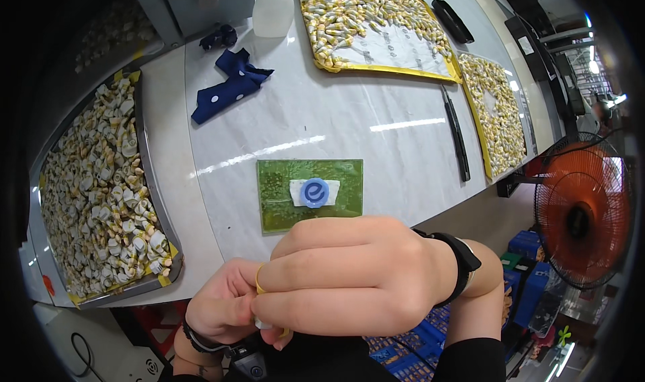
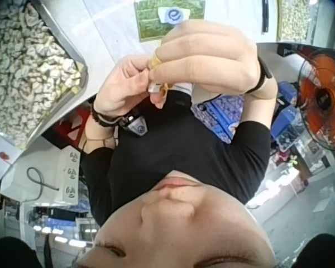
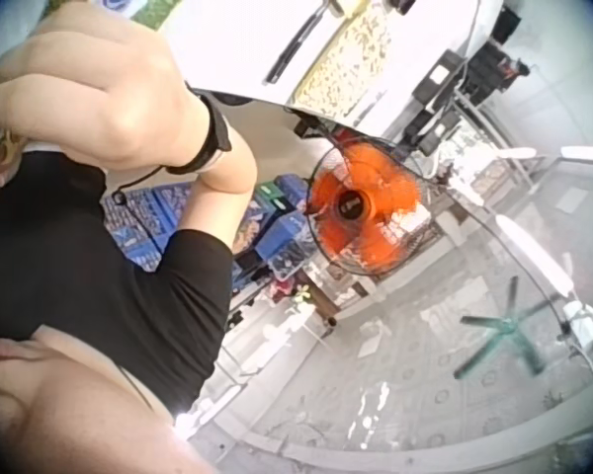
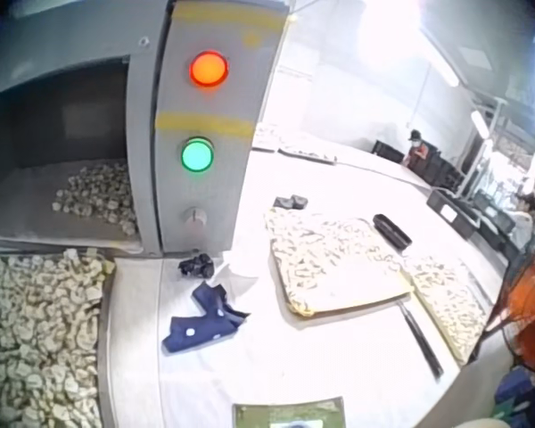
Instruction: The person repeatedly picks small white and yellow components from trays, joins them by hand, and places the assembled units onto a tray. The process is continuous and repetitive, with the person handling each unit individually.
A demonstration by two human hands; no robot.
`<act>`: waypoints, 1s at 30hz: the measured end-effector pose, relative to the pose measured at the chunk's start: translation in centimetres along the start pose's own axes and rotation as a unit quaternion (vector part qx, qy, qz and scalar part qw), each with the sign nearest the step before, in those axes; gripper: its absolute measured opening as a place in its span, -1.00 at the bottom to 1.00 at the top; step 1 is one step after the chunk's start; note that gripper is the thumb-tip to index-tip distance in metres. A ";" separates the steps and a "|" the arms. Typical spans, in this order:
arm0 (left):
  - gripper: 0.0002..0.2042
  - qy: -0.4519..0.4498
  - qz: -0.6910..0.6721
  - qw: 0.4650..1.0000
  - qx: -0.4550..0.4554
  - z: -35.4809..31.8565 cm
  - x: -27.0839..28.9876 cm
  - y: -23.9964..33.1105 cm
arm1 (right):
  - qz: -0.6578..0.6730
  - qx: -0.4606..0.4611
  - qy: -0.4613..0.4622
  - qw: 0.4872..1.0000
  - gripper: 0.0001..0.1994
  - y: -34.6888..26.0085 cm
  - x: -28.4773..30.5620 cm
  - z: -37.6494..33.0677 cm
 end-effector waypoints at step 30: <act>-0.69 0.068 0.518 0.826 -0.214 -0.4 -1.0 2.5 | -0.498 -0.380 0.212 0.750 -0.73 5.2 24.0 -9.4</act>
Point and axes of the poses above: each hand's wrist, its own z-axis towards the middle knuckle, its own x-axis out of the back of the hand, y = z × x, the point moved 4 cm from there along z, towards the middle knuckle, and after that the axes turned 7 degrees about -x, right-handed, at the moved point
